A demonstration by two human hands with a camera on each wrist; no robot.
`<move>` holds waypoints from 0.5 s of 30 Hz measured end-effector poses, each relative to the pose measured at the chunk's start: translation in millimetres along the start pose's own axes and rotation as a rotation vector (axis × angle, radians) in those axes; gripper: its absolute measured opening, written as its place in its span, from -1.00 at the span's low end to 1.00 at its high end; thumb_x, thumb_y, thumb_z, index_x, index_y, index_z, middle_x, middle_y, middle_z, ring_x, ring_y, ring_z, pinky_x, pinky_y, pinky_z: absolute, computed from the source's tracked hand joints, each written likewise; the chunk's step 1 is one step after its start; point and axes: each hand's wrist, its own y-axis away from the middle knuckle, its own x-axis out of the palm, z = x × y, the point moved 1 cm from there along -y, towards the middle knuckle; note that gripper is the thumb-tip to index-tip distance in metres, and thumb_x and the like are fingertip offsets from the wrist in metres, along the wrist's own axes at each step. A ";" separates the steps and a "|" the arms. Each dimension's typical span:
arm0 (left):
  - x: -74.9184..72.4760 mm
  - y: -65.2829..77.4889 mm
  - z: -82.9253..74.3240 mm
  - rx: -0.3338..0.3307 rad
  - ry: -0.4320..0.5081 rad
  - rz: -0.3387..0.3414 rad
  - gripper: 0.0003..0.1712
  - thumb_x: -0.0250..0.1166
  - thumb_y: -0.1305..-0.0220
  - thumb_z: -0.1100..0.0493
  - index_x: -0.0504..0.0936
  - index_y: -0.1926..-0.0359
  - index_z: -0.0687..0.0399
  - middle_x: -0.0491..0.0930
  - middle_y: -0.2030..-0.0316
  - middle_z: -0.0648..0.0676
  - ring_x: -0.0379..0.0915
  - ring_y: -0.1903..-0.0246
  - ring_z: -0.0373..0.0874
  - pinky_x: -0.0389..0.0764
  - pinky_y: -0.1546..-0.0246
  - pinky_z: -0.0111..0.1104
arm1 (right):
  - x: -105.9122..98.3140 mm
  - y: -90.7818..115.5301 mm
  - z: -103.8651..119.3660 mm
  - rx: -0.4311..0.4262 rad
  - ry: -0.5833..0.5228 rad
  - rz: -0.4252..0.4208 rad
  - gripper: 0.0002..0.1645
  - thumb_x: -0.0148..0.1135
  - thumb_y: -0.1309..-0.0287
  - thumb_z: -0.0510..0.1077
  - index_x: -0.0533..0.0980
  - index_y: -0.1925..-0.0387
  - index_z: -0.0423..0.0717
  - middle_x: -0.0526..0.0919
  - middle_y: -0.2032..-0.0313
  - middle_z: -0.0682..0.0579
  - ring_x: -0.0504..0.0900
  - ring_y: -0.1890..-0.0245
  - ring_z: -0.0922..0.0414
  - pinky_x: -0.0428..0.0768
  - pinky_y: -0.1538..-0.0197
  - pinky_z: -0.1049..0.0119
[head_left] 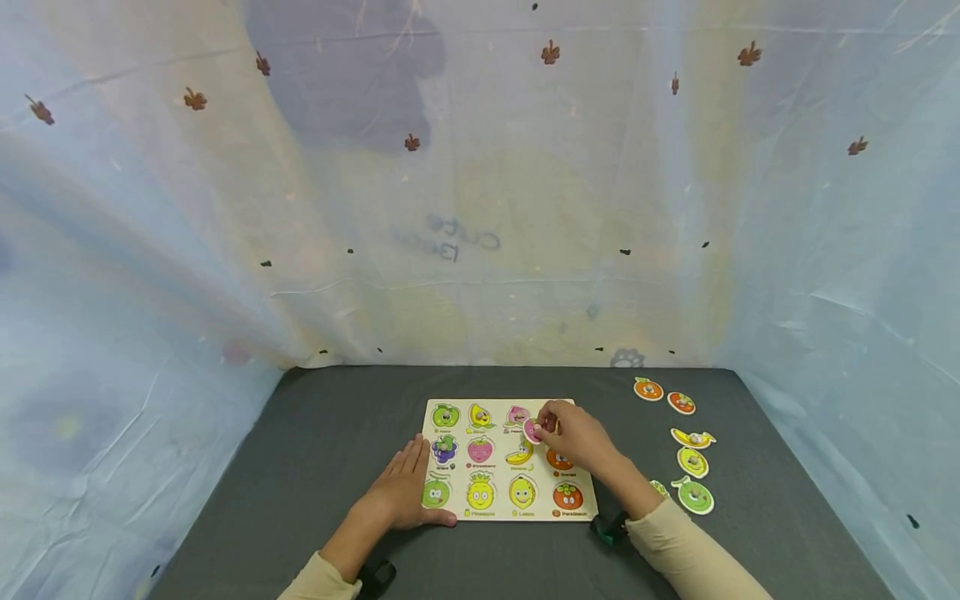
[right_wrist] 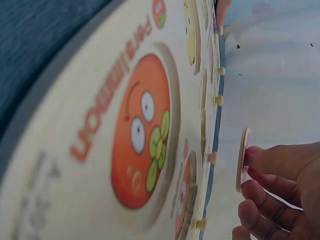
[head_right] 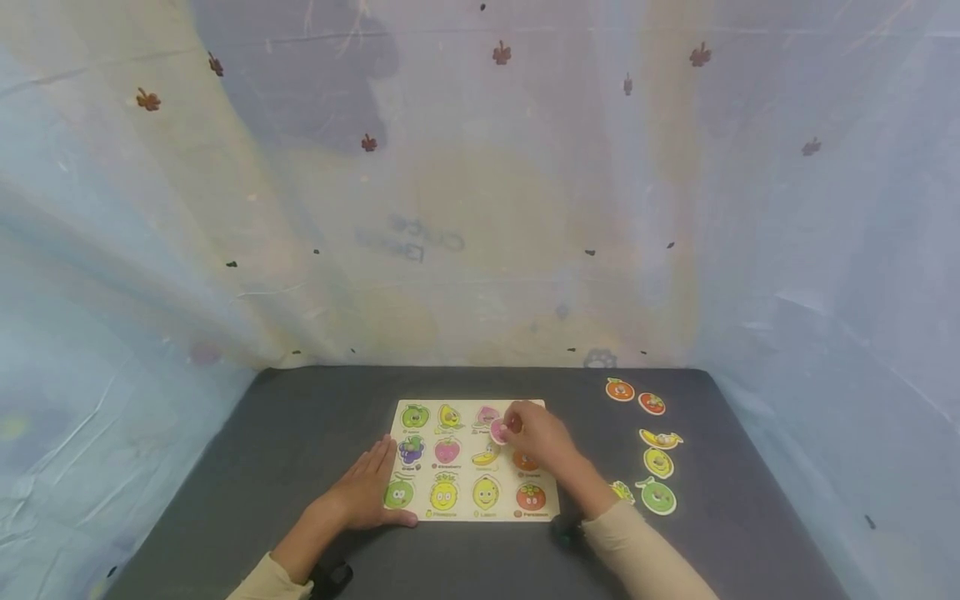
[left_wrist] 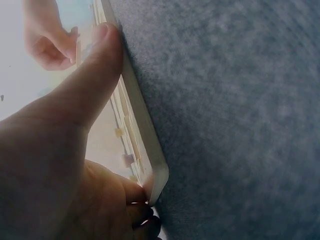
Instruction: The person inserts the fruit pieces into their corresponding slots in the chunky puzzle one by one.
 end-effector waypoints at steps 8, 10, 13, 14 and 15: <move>-10.1 7.4 -10.3 -0.025 -0.020 0.007 0.58 0.58 -0.04 -0.49 -0.03 -0.67 0.42 -0.09 -0.68 0.39 -0.11 -0.67 0.29 0.05 -0.65 0.11 | 9.4 -3.4 8.7 -0.045 0.004 0.010 -0.86 0.48 -0.39 -0.06 0.62 0.25 0.14 0.53 0.39 0.24 0.44 0.49 0.25 0.42 0.46 0.31; -10.6 7.5 -10.6 -0.025 -0.020 0.007 0.58 0.58 -0.05 -0.48 -0.03 -0.67 0.42 -0.09 -0.69 0.39 -0.12 -0.67 0.30 0.05 -0.65 0.11 | 12.8 -5.1 11.6 -0.049 0.014 0.017 -0.86 0.48 -0.40 -0.05 0.61 0.26 0.15 0.53 0.39 0.25 0.44 0.49 0.25 0.43 0.44 0.32; -10.8 6.9 -10.5 -0.026 -0.017 0.006 0.57 0.59 -0.05 -0.47 -0.03 -0.67 0.42 -0.09 -0.68 0.39 -0.12 -0.67 0.30 0.05 -0.65 0.11 | 17.6 -7.1 15.7 -0.055 0.027 0.028 -0.85 0.47 -0.40 -0.03 0.60 0.25 0.17 0.52 0.39 0.26 0.44 0.47 0.26 0.44 0.42 0.34; -10.8 6.7 -10.5 -0.024 -0.018 0.006 0.57 0.59 -0.05 -0.46 -0.03 -0.67 0.43 -0.08 -0.68 0.39 -0.12 -0.67 0.30 0.05 -0.65 0.11 | 19.2 -7.6 16.9 -0.059 0.029 0.032 -0.85 0.47 -0.40 -0.03 0.60 0.25 0.17 0.52 0.39 0.26 0.44 0.47 0.26 0.44 0.42 0.34; -10.9 6.7 -10.6 -0.023 -0.018 0.003 0.56 0.60 -0.05 -0.45 -0.01 -0.67 0.43 -0.07 -0.68 0.39 -0.11 -0.67 0.30 0.06 -0.65 0.12 | 20.7 -8.1 18.3 -0.068 0.028 0.035 -0.85 0.47 -0.40 -0.03 0.60 0.26 0.16 0.52 0.39 0.26 0.45 0.47 0.26 0.45 0.42 0.34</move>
